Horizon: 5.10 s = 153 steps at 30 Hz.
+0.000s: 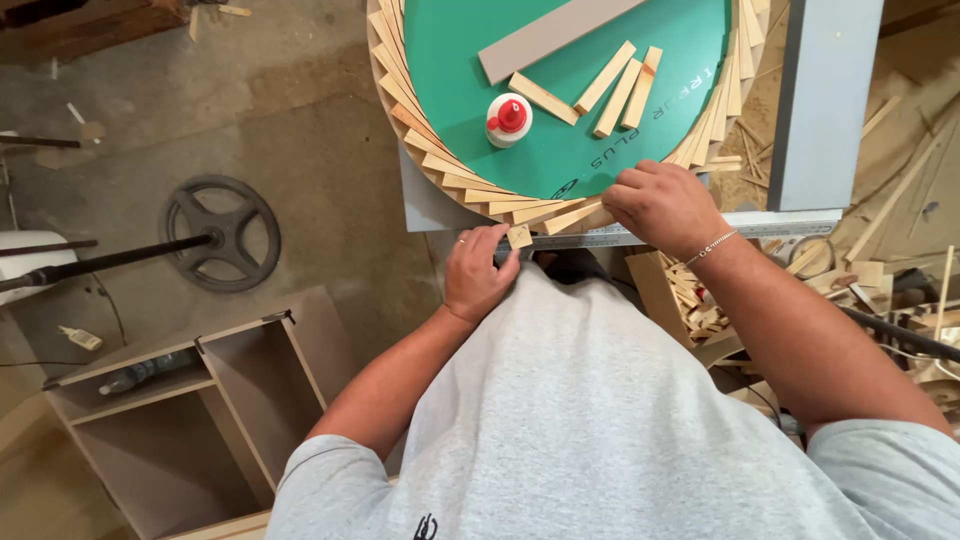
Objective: Gluing small wooden slats around the perimeter of an oval mirror to create a decorative frame
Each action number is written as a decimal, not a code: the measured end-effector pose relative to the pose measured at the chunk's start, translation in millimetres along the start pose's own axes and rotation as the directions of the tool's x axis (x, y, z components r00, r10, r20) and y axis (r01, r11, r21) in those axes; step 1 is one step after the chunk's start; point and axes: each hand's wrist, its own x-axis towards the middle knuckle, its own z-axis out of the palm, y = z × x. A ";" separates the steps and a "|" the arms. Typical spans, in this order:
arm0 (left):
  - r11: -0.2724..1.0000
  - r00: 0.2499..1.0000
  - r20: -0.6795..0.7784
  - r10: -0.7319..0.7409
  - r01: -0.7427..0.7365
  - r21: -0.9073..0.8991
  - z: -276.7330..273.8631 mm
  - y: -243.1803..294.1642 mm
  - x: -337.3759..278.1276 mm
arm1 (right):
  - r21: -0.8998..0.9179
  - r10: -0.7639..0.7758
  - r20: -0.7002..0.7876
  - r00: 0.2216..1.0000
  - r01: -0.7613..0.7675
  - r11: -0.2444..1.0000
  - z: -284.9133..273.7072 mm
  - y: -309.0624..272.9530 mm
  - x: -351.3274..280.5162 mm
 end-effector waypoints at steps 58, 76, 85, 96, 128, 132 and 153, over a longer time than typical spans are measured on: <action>0.983 0.982 -0.155 -0.112 0.086 -0.165 23.7 10.5 -3.4 | -0.039 0.098 -0.073 0.992 -0.101 0.994 41.0 -3.3 -11.5; 0.987 0.982 -0.170 -0.077 0.050 -0.155 16.5 13.4 5.0 | -0.025 0.043 -0.153 0.987 -0.047 0.999 32.4 -84.4 -12.2; 0.989 0.983 -0.169 -0.075 0.051 -0.140 13.0 13.8 7.6 | -0.087 0.068 -0.126 0.990 -0.079 0.993 33.0 -89.0 -10.9; 0.980 0.984 -0.142 -0.110 0.084 -0.180 10.0 14.8 9.9 | -0.127 0.070 -0.107 0.992 -0.084 0.988 26.6 -92.7 -4.2; 0.499 0.633 0.403 -0.661 0.772 -0.393 8.8 17.2 14.0 | -0.104 0.104 -0.082 0.991 -0.112 0.988 27.4 -97.9 -3.2; 0.310 0.585 0.506 -0.633 0.791 -0.527 25.0 2.2 1.2 | -0.107 0.097 -0.092 0.991 -0.107 0.988 31.9 -96.6 -5.1; 0.147 0.506 0.625 -0.594 0.832 -0.535 40.6 -19.8 -12.6 | 0.224 0.325 -0.385 0.864 -0.254 0.941 -9.6 -44.8 -4.0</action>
